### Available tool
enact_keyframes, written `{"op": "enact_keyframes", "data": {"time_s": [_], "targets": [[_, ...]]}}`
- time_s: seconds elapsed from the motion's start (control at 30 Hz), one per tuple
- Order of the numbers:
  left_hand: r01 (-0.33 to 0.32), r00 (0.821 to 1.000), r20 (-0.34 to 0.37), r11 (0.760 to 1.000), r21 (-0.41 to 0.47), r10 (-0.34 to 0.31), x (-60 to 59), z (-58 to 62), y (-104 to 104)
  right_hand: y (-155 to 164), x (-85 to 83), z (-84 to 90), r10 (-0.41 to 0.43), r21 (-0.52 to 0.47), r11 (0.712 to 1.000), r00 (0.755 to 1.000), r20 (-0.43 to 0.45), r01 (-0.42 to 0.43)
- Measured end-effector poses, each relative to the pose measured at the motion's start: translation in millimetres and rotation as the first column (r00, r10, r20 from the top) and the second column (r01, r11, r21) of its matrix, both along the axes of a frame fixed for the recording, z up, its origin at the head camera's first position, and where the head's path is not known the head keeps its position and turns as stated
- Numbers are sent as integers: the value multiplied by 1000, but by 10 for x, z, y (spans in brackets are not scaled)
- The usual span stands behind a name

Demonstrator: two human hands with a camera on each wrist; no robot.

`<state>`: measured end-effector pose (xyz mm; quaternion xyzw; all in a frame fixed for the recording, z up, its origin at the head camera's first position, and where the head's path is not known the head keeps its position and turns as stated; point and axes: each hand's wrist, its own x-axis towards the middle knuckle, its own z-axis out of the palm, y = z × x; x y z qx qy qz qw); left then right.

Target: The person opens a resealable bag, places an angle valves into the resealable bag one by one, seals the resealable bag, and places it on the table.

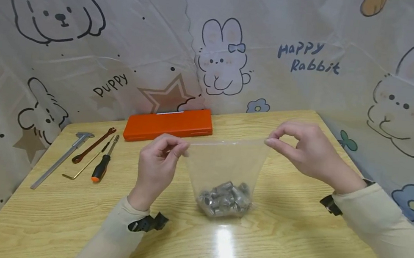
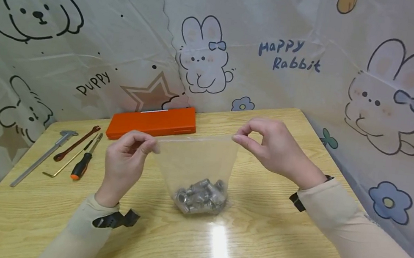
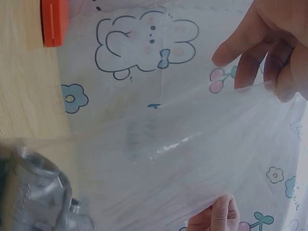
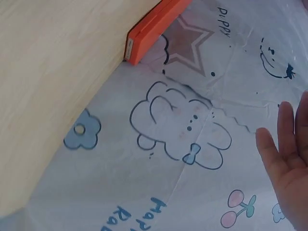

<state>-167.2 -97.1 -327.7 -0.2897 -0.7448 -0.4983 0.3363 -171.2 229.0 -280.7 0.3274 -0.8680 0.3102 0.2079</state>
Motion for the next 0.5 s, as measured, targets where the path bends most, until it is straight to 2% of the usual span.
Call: {"op": "enact_keyframes", "data": {"time_s": [0.13, 0.23, 0.37, 0.43, 0.5], "targets": [[53, 998, 22, 998, 41, -54, 88, 51, -1, -45, 141, -62, 10, -152, 988, 999, 40, -3], [97, 994, 38, 993, 64, -100, 199, 141, -3, -62, 265, -26, 35, -228, 973, 999, 4, -33], [146, 987, 59, 985, 92, -152, 326, 256, -13, -76, 379, 63, 38, -266, 963, 998, -58, -52], [162, 981, 94, 981, 104, -172, 351, 251, -21, -80, 395, 61, 28, -270, 962, 999, -32, -36], [170, 969, 161, 977, 125, -189, 350, 191, -27, -82, 383, 12, 20, -268, 963, 999, 36, -9]]}}
